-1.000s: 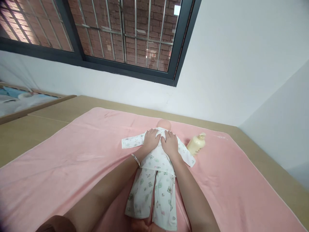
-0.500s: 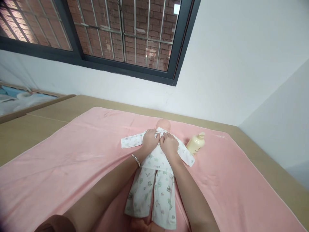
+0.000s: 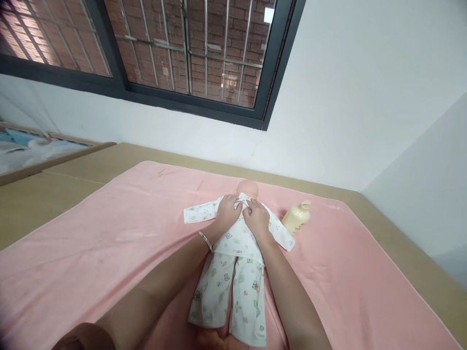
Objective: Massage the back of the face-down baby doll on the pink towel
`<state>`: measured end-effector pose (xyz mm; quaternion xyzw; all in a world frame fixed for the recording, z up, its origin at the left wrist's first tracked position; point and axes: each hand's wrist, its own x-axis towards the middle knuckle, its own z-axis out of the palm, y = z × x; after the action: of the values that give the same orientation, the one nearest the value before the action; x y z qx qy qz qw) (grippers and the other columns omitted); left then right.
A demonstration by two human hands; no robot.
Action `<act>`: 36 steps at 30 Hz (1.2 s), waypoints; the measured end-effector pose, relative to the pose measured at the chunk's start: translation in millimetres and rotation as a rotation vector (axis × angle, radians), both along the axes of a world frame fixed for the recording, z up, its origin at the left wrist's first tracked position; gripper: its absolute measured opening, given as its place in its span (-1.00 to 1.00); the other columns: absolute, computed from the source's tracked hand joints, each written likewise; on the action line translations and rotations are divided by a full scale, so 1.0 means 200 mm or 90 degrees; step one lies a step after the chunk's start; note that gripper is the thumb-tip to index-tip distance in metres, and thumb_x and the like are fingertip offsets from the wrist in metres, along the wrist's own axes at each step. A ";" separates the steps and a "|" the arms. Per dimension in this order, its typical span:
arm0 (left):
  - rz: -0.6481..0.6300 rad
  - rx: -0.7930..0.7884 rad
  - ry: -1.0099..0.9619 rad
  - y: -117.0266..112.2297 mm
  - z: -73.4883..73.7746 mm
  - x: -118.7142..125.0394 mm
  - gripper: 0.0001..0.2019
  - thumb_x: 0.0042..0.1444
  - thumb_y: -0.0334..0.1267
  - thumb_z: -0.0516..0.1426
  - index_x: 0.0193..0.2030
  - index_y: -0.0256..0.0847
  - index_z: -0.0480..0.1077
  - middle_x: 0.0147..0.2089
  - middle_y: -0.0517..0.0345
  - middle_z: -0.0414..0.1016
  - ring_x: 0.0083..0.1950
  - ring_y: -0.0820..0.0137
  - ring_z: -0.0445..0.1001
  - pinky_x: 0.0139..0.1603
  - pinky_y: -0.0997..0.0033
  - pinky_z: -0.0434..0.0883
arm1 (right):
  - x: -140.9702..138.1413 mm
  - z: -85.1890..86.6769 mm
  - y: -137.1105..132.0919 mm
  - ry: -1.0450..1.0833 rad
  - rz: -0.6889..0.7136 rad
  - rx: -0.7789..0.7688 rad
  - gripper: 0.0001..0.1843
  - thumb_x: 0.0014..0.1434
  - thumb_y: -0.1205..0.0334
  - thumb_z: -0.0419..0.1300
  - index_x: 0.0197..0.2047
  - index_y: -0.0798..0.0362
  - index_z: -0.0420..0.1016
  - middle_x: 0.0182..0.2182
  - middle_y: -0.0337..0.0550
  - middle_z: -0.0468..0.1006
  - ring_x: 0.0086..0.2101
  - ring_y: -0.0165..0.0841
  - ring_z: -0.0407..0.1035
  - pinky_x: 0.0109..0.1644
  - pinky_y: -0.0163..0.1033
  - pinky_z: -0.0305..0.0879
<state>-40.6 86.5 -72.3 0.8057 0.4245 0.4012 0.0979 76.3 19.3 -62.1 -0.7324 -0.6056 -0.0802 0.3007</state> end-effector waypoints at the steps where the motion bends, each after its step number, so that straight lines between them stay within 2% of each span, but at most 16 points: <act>1: 0.015 0.000 0.000 -0.01 0.00 0.00 -0.81 0.24 -0.26 0.08 -0.12 -0.24 0.47 -0.12 -0.04 0.54 0.00 0.20 0.45 0.08 0.21 0.35 | -0.01 0.01 -0.01 0.009 -0.016 0.006 -0.56 0.22 0.27 0.01 0.10 -0.04 0.54 0.14 -0.13 0.50 0.15 -0.26 0.37 0.21 -0.21 0.26; 6: 0.052 -0.045 0.002 -0.01 0.01 0.00 -0.78 0.22 -0.25 0.07 -0.09 -0.27 0.47 -0.05 -0.06 0.54 0.06 0.18 0.43 0.13 0.19 0.33 | -0.02 0.01 -0.01 0.040 -0.055 -0.010 -0.55 0.25 0.19 0.00 0.14 0.00 0.49 0.15 -0.10 0.50 0.15 -0.22 0.36 0.19 -0.17 0.27; 9: 0.004 -0.062 0.010 0.01 0.00 0.00 -0.76 0.23 -0.27 0.06 -0.03 -0.23 0.46 0.02 -0.01 0.54 0.11 0.21 0.42 0.22 0.18 0.27 | 0.02 -0.01 0.02 0.018 -0.007 -0.037 -0.48 0.25 0.25 -0.04 0.23 0.10 0.40 0.24 -0.02 0.40 0.24 -0.20 0.24 0.31 -0.10 0.14; 12: -0.029 -0.053 0.012 0.02 0.01 0.00 -0.78 0.24 -0.29 0.05 -0.05 -0.18 0.46 0.02 0.04 0.55 0.11 0.24 0.43 0.23 0.18 0.26 | 0.04 -0.03 0.05 -0.003 0.029 -0.042 -0.46 0.24 0.29 -0.05 0.24 0.13 0.40 0.25 0.00 0.37 0.27 -0.21 0.20 0.37 -0.06 0.04; 16: 0.002 -0.027 0.012 0.01 0.01 0.00 -0.86 0.22 -0.27 0.08 -0.19 -0.20 0.46 -0.12 -0.01 0.55 0.02 0.20 0.44 0.10 0.19 0.32 | 0.01 -0.02 0.01 0.006 -0.017 0.011 -0.56 0.24 0.23 -0.01 0.09 0.04 0.55 0.15 -0.06 0.49 0.18 -0.24 0.32 0.27 -0.18 0.18; 20: 0.045 -0.006 0.009 -0.02 0.01 0.00 -0.88 0.20 -0.27 0.09 -0.24 -0.20 0.45 -0.16 -0.03 0.52 -0.01 0.19 0.44 0.07 0.19 0.33 | -0.04 0.00 -0.03 0.027 -0.078 0.025 -0.63 0.26 0.14 0.03 -0.01 -0.02 0.60 0.08 -0.09 0.56 0.10 -0.22 0.41 0.14 -0.20 0.29; 24: 0.054 -0.049 0.001 -0.01 0.01 0.00 -0.80 0.19 -0.25 0.09 -0.10 -0.23 0.46 -0.05 -0.06 0.53 0.05 0.17 0.43 0.13 0.19 0.32 | -0.01 0.00 0.00 0.032 -0.061 -0.012 -0.54 0.27 0.17 0.00 0.15 0.06 0.49 0.18 -0.03 0.46 0.19 -0.18 0.32 0.23 -0.13 0.23; 28: -0.009 -0.074 0.008 0.02 0.00 0.01 -0.75 0.19 -0.28 0.07 -0.03 -0.21 0.46 0.03 0.00 0.54 0.13 0.22 0.41 0.24 0.18 0.25 | 0.04 -0.02 0.04 -0.002 0.012 -0.047 -0.47 0.25 0.28 -0.03 0.25 0.15 0.39 0.26 0.06 0.35 0.27 -0.15 0.19 0.37 -0.02 0.04; 32: -0.023 -0.063 0.002 0.03 0.00 0.00 -0.76 0.17 -0.34 0.04 -0.08 -0.16 0.48 -0.02 0.06 0.55 0.09 0.25 0.42 0.22 0.19 0.27 | 0.03 -0.03 0.03 0.024 0.013 -0.005 -0.53 0.24 0.25 -0.01 0.14 0.09 0.51 0.19 -0.01 0.45 0.23 -0.22 0.27 0.34 -0.08 0.10; 36: -0.004 -0.050 -0.013 0.00 0.01 -0.01 -0.76 0.14 -0.36 0.04 -0.11 -0.18 0.48 -0.06 0.02 0.53 0.06 0.23 0.41 0.18 0.20 0.30 | -0.02 -0.01 -0.02 0.060 -0.049 0.029 -0.63 0.23 0.16 0.05 -0.02 0.00 0.60 0.09 -0.07 0.54 0.12 -0.23 0.39 0.20 -0.18 0.26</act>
<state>-41.9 87.0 -70.8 0.7985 0.4363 0.3921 0.1355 72.9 16.0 -63.9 -0.7512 -0.5601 -0.0711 0.3419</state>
